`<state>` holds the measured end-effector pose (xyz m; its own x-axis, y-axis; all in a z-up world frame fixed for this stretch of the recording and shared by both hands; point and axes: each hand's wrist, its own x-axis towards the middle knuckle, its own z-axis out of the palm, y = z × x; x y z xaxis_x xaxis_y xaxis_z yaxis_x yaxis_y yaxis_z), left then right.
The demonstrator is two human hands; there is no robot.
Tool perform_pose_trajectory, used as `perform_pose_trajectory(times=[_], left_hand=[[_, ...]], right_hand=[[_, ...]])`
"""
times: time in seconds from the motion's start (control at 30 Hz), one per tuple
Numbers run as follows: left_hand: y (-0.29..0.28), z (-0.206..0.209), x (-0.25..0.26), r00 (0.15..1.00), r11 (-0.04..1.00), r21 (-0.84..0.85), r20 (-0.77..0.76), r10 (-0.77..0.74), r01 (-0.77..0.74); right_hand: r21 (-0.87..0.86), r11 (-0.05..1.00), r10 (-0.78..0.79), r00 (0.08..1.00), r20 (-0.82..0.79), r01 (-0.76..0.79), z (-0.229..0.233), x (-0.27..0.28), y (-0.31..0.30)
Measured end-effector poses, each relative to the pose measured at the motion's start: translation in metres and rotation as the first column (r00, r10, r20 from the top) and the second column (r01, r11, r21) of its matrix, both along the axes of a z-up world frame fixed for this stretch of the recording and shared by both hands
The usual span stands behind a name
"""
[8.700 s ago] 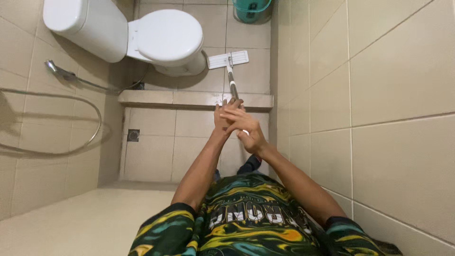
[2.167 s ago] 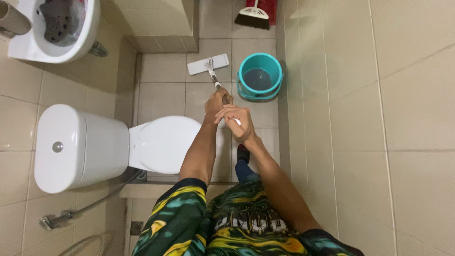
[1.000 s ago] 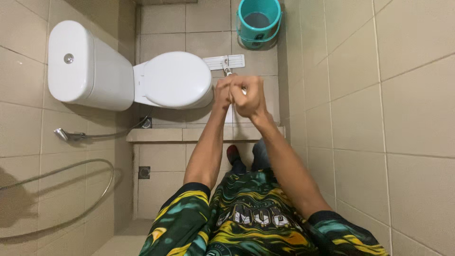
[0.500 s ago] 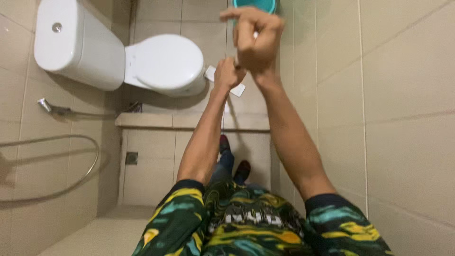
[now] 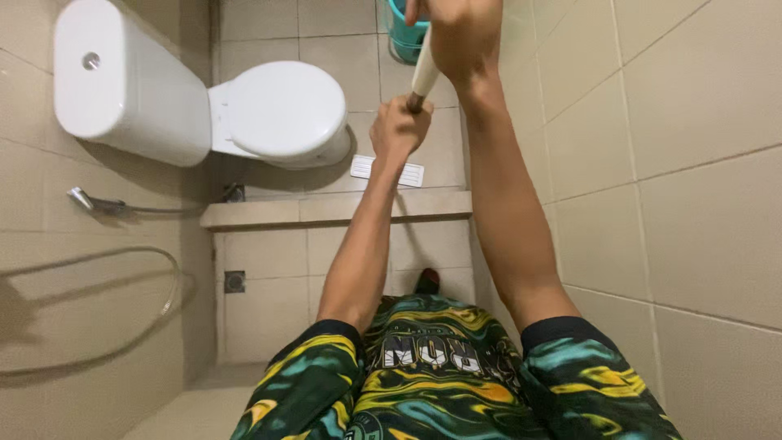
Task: The person mopping the floor in a bathroom using a flat mop and a bucket of water, repeatedly dipping the mop and squeezing it by hand before wiping the floor tiles.
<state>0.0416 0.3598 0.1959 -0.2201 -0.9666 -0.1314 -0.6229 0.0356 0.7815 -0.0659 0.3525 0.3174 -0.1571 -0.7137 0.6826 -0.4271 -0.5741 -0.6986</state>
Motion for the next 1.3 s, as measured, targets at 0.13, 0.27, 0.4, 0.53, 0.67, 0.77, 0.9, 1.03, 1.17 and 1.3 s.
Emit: perform_pose_trajectory(times=[0.13,0.27,0.4,0.53,0.67,0.77,0.9,1.03,1.17,1.3], left_hand=[[-0.021,-0.016,0.021,0.998,0.999,-0.030,-0.056,-0.024,0.023],[-0.042,-0.079,0.038,0.997,0.971,-0.231,-0.038,-0.067,0.056],[-0.062,-0.127,0.057,0.976,0.903,-0.411,-0.111,-0.189,0.128],[-0.069,-0.151,0.065,0.937,0.927,-0.291,-0.183,-0.297,0.237],[-0.074,-0.148,0.051,0.964,0.971,0.028,-0.132,-0.232,0.237],[-0.073,-0.148,0.038,0.972,0.975,0.079,-0.131,-0.195,0.206],[-0.074,-0.143,0.013,0.976,0.973,0.160,-0.162,-0.142,0.168],[-0.072,-0.141,-0.019,0.967,0.980,-0.019,-0.160,-0.199,0.199],[-0.073,-0.132,-0.069,0.964,0.970,0.030,-0.122,-0.235,0.241],[-0.072,-0.107,-0.106,0.912,0.923,0.057,-0.189,-0.364,0.380]], right_hand=[[-0.107,0.989,0.117,0.983,0.143,-0.102,0.020,0.040,-0.009],[0.002,0.996,0.088,0.942,0.325,-0.094,0.015,0.086,-0.013],[-0.021,0.995,-0.094,0.972,0.215,0.101,-0.003,0.123,-0.015],[-0.051,0.984,-0.165,0.977,0.134,0.173,-0.024,0.138,-0.016],[-0.045,0.990,-0.118,0.965,0.232,0.132,-0.028,0.121,-0.019],[-0.057,0.994,-0.074,0.973,0.220,0.089,-0.033,0.101,-0.026],[0.002,1.000,0.022,0.974,0.227,-0.023,-0.028,0.066,-0.021],[0.106,0.993,0.018,0.970,0.241,-0.044,-0.007,0.029,-0.014],[0.058,0.977,0.167,0.905,0.390,-0.205,0.020,-0.024,-0.002],[0.076,0.974,0.156,0.873,0.463,-0.214,0.038,-0.076,0.006]])
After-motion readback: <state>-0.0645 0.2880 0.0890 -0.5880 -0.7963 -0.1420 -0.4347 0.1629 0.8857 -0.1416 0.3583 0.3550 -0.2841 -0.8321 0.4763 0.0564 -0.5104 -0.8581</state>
